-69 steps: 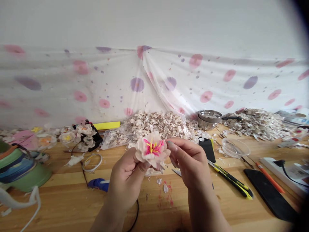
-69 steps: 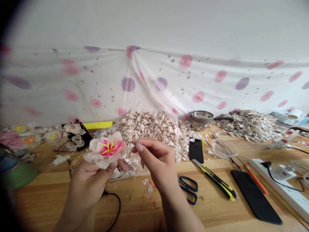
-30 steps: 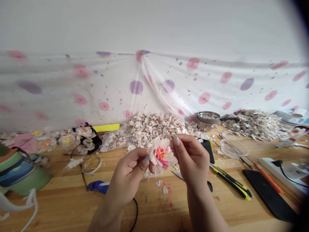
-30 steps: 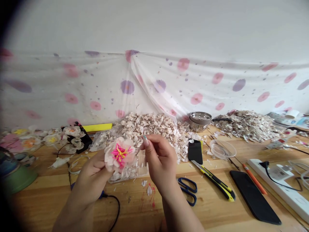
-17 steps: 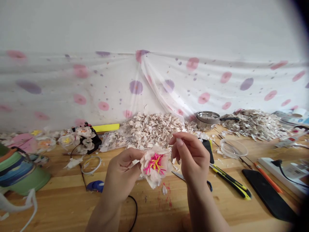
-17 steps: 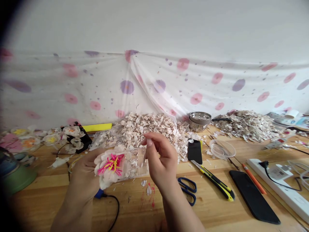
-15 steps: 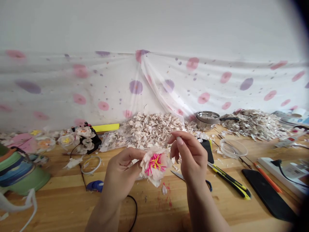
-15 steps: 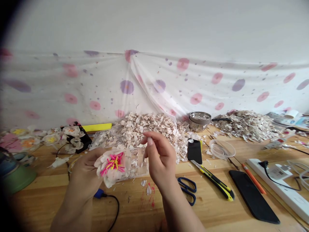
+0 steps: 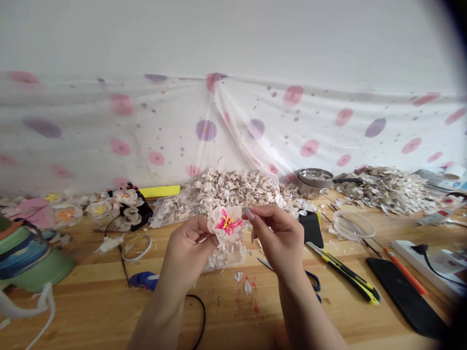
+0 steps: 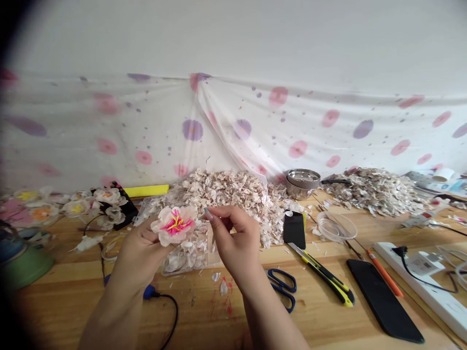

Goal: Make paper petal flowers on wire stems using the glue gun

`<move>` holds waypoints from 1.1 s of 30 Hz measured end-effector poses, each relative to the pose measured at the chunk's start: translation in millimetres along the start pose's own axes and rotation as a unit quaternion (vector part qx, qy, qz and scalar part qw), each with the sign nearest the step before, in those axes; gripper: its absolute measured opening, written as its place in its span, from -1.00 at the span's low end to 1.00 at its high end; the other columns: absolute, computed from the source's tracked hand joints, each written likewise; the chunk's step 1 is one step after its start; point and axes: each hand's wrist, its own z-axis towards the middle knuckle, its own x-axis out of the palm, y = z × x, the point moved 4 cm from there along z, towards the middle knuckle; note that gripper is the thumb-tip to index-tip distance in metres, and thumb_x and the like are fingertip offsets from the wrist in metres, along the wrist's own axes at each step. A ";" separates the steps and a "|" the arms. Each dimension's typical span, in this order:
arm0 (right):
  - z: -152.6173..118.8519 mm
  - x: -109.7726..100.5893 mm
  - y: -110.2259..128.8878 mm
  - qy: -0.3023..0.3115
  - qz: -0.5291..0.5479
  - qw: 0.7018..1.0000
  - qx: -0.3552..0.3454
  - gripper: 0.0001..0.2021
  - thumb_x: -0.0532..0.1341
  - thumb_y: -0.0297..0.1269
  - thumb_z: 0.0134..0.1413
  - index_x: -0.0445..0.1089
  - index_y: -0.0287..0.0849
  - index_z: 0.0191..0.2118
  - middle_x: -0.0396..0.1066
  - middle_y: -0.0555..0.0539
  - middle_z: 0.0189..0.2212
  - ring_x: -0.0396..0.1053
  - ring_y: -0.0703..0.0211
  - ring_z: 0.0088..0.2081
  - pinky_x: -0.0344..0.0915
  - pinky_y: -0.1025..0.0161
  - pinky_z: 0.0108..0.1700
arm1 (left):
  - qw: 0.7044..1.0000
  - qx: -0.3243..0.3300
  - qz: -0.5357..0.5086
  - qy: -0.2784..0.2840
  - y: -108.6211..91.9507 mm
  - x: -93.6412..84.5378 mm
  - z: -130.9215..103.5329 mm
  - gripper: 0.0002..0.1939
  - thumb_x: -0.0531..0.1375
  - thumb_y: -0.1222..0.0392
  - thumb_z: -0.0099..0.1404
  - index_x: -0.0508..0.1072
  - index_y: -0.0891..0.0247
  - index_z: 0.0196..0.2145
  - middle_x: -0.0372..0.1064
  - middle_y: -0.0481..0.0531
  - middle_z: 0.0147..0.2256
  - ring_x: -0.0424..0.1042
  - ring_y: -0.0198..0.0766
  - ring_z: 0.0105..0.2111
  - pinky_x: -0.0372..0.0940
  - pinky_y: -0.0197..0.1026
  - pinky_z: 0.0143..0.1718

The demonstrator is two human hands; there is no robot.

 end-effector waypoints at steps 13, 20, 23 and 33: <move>-4.1 41.7 -16.6 0.303 -0.168 0.938 -0.030 -0.79 0.14 -0.60 -0.08 0.37 -0.13 -0.47 0.45 -0.03 -0.36 0.40 0.17 -0.30 0.32 0.30 -0.28 | 0.997 0.044 -0.058 0.020 2.8 12.9 7.5 -0.72 0.41 0.26 -0.06 0.37 0.21 -0.72 0.27 -0.20 -0.74 0.22 -0.39 -0.71 0.19 -0.32 -0.62; -33.2 35.8 -61.8 0.216 -0.228 0.949 -0.019 -0.84 0.15 -0.53 0.12 0.43 -0.19 -0.40 0.47 -0.09 -0.32 0.43 0.12 -0.25 0.35 0.24 -0.24 | 0.996 0.072 -0.022 0.045 39.0 19.2 7.9 -0.74 0.36 0.06 0.12 0.43 0.26 -0.50 0.39 -0.13 -0.55 0.41 -0.30 -0.50 0.35 -0.22 -0.40; -57.7 18.8 -87.4 0.198 -0.250 0.948 -0.005 -0.88 0.18 -0.30 0.25 0.42 -0.22 -0.20 0.45 -0.08 -0.21 0.43 0.18 -0.22 0.41 0.16 -0.17 | 0.995 0.058 0.025 0.075 69.5 30.4 -7.3 -0.79 0.21 0.10 0.34 0.47 0.31 -0.19 0.48 0.03 -0.22 0.49 -0.20 -0.28 0.42 -0.06 -0.24; -110.1 8.1 -125.4 0.176 -0.249 0.952 -0.007 -0.81 0.16 -0.22 0.28 0.40 -0.22 -0.13 0.44 -0.08 -0.18 0.44 0.20 -0.23 0.44 0.16 -0.18 | 0.991 0.048 0.080 0.093 122.5 41.1 -41.8 -0.74 0.19 0.11 0.36 0.45 0.29 -0.07 0.46 0.09 -0.08 0.49 -0.13 -0.16 0.40 0.04 -0.12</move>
